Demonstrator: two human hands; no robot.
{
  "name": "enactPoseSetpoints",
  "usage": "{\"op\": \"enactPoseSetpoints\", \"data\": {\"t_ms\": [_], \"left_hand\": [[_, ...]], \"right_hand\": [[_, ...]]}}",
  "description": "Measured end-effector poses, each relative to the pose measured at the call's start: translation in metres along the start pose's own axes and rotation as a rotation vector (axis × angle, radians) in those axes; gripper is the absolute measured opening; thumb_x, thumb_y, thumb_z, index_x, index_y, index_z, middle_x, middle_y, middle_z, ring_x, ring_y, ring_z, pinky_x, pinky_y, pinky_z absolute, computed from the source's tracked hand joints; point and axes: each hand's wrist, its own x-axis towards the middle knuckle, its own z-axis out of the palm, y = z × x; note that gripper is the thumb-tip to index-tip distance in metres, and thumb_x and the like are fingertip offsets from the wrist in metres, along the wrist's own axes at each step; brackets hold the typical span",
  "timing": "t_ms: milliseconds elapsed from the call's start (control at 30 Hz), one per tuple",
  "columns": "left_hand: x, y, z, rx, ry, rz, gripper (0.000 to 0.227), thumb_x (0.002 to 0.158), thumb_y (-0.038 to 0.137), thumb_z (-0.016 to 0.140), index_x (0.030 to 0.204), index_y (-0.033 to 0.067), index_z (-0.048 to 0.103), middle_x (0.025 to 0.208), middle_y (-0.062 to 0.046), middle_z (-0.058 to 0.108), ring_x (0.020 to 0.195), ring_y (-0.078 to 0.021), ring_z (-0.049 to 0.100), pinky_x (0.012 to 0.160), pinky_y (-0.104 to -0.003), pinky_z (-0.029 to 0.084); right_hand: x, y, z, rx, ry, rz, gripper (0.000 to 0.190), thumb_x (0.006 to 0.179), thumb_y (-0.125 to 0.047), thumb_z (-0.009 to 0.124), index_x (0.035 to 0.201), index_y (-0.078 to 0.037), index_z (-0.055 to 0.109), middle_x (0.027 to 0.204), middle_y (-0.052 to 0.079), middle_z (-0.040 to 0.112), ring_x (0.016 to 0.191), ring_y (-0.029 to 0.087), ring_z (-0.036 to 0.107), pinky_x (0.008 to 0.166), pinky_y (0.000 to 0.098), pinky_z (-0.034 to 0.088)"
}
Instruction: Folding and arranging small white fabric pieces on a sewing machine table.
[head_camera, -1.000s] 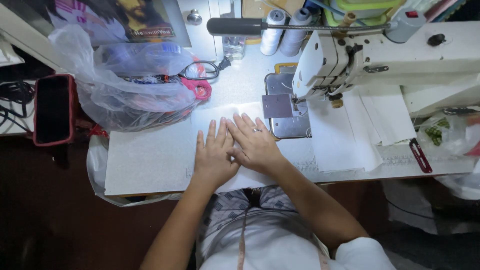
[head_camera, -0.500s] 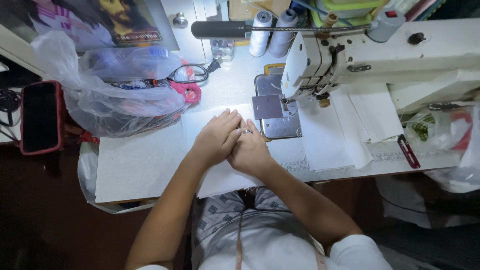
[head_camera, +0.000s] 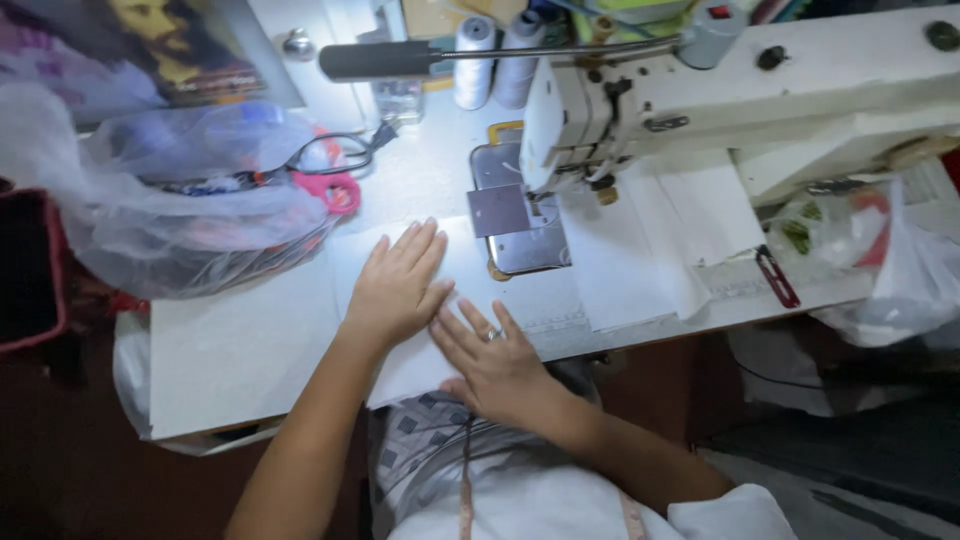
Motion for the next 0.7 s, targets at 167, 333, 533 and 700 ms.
{"op": "enactPoseSetpoints", "data": {"t_ms": [167,333,533,700], "left_hand": [[0.001,0.009,-0.014,-0.035,-0.202,-0.060,0.082,0.093,0.063,0.049,0.156,0.0112,0.037,0.166,-0.010,0.032,0.152,-0.0280,0.028,0.119,-0.053,0.024],[0.011,0.027,-0.036,-0.017,-0.341,-0.156,0.076,0.097,0.069,0.040,0.158,0.0221,0.039,0.168,-0.008,0.029,0.155,-0.0329,0.023,0.121,-0.061,0.018],[0.008,0.042,-0.045,-0.009,-0.424,-0.211,0.080,0.093,0.079,0.037,0.157,0.0312,0.039,0.169,-0.005,0.026,0.156,-0.0358,0.016,0.119,-0.069,0.010],[0.010,0.042,-0.047,0.001,-0.492,-0.220,0.086,0.090,0.083,0.036,0.159,0.0322,0.034,0.171,-0.006,0.021,0.157,-0.0369,0.012,0.119,-0.070,0.007]], "right_hand": [[-0.032,0.008,-0.057,0.376,-0.300,0.060,0.071,0.106,-0.055,0.033,0.160,-0.008,0.031,0.168,0.016,0.025,0.156,0.034,0.020,0.123,0.0553,0.004],[-0.083,0.091,-0.029,0.131,0.052,0.644,0.049,0.102,-0.039,0.051,0.139,-0.009,0.058,0.134,0.012,0.056,0.125,0.038,0.055,0.097,0.0510,0.045],[-0.102,0.138,-0.020,-0.126,0.059,0.700,0.018,0.099,-0.037,0.062,0.105,-0.023,0.072,0.103,-0.005,0.062,0.103,0.028,0.068,0.078,0.0450,0.057],[-0.080,0.126,-0.059,0.193,0.139,0.575,0.015,0.095,-0.034,0.070,0.089,-0.022,0.077,0.083,-0.002,0.070,0.087,0.030,0.073,0.078,0.0425,0.059]]}}
